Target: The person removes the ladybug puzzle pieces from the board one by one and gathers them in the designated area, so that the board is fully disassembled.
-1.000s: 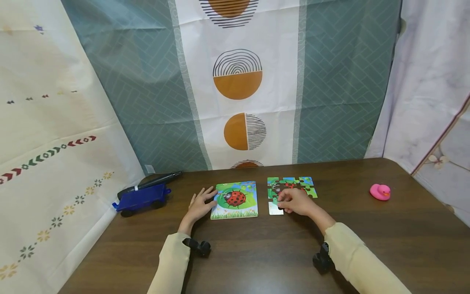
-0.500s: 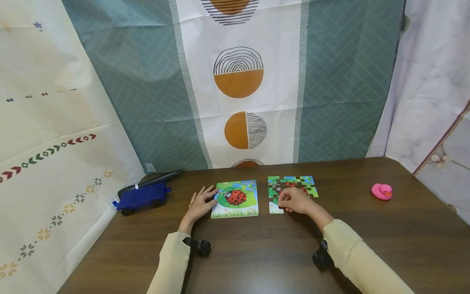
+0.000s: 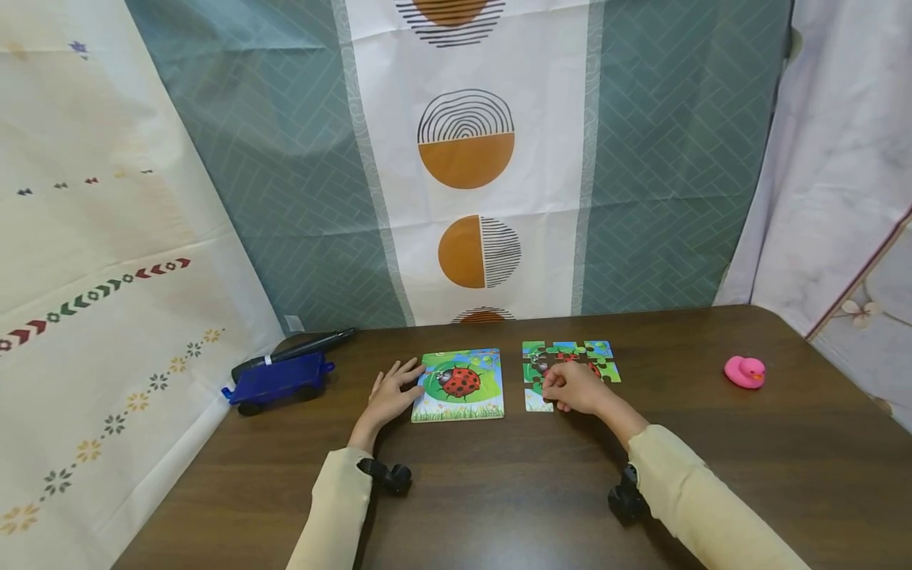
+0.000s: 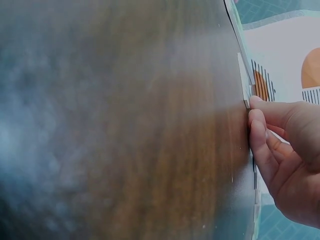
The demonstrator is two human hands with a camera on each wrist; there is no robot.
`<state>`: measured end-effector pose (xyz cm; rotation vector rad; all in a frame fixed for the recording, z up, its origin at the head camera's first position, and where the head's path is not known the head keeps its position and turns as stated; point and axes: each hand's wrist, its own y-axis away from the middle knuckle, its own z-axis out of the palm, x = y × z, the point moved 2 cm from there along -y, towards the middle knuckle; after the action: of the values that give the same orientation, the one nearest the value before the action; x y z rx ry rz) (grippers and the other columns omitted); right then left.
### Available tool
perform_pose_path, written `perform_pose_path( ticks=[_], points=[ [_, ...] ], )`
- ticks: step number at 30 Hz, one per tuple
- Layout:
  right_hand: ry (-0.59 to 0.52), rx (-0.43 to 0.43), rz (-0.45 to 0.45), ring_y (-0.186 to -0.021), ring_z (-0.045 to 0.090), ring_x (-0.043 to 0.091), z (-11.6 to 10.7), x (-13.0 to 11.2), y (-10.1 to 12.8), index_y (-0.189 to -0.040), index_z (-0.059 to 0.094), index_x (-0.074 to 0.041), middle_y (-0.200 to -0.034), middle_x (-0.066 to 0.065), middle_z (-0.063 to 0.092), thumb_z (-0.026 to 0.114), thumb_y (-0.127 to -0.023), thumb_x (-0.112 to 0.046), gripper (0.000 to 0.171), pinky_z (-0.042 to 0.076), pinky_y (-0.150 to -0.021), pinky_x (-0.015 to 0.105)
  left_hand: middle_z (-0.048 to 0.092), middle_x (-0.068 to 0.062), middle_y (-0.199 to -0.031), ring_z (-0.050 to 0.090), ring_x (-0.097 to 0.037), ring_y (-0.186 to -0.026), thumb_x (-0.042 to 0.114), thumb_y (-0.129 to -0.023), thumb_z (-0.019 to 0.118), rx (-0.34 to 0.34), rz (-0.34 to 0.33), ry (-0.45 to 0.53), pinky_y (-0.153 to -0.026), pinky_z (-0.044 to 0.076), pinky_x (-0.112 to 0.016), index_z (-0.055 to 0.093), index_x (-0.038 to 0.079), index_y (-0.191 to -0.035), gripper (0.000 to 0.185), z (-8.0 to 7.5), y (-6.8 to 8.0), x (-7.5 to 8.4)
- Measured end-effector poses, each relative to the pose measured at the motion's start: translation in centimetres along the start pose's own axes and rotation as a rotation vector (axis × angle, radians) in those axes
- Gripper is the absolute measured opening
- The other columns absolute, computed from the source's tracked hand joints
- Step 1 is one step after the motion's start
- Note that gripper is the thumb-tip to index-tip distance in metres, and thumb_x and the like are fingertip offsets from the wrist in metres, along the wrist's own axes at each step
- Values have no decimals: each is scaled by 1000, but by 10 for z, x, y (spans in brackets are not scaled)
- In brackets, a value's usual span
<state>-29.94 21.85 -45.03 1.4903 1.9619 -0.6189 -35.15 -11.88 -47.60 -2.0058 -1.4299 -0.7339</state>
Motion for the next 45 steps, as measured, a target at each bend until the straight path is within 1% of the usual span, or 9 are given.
perform_pose_path(
  ticks=[9,22,26,31,34,37,39,43,45],
  points=[
    [-12,15,1,-53,58,11,-1,0,-1,-88,65,0,-69,3,63,66,-91,-7,8,53,-51,26,40,-11,-156,19,-38,-151,21,-90,59,4,-3,-15,-122,0,-61,55,10,-140,51,0,-1,1],
    [-21,14,5,-55,57,11,0,0,-1,-88,65,0,-70,4,62,65,-92,-8,8,52,-51,26,39,-12,-156,18,-38,-151,21,-91,59,3,4,5,-123,-1,-60,54,10,-140,51,-1,0,-1],
    [-43,9,3,-56,57,12,0,1,-1,-89,65,1,-71,4,63,64,-92,-8,9,53,-53,26,40,-11,-156,19,-38,-151,22,-91,60,4,3,8,-122,-1,-60,55,9,-140,51,-1,0,-1],
    [-79,0,5,-60,58,11,-1,0,3,-90,65,2,-75,6,65,63,-93,-8,10,54,-55,25,40,-11,-156,19,-37,-151,22,-90,60,1,-2,11,-123,-1,-60,55,10,-140,51,1,0,-1],
    [-119,-3,-1,-61,59,12,-1,-4,6,-92,64,3,-78,9,65,63,-93,-8,11,55,-57,25,40,-11,-156,19,-38,-151,22,-90,60,-3,1,8,-122,-1,-61,55,9,-140,51,1,-1,-2],
    [-147,-3,-27,-63,59,12,-2,-11,7,-95,64,4,-80,10,63,63,-94,-9,13,56,-58,25,39,-11,-156,18,-38,-151,21,-91,60,-6,4,9,-122,-1,-61,54,10,-140,51,1,-1,-2],
    [-164,4,-45,-64,58,14,0,-17,5,-96,63,3,-79,11,62,62,-94,-10,14,54,-58,26,39,-11,-156,18,-38,-151,21,-91,60,-5,5,8,-122,-1,-61,54,9,-140,51,0,-1,-2],
    [-160,31,-56,-65,55,16,9,-31,-2,-96,65,1,-79,12,62,61,-95,-11,13,48,-58,28,39,-12,-156,18,-38,-151,20,-91,60,-1,4,16,-122,-2,-60,55,9,-140,51,0,1,-1],
    [-148,42,-54,-67,57,17,15,-39,-6,-97,66,0,-82,13,64,61,-95,-11,13,50,-60,28,39,-12,-156,18,-38,-151,20,-91,60,-4,3,12,-122,-2,-60,54,9,-140,51,1,1,-1]
  ],
)
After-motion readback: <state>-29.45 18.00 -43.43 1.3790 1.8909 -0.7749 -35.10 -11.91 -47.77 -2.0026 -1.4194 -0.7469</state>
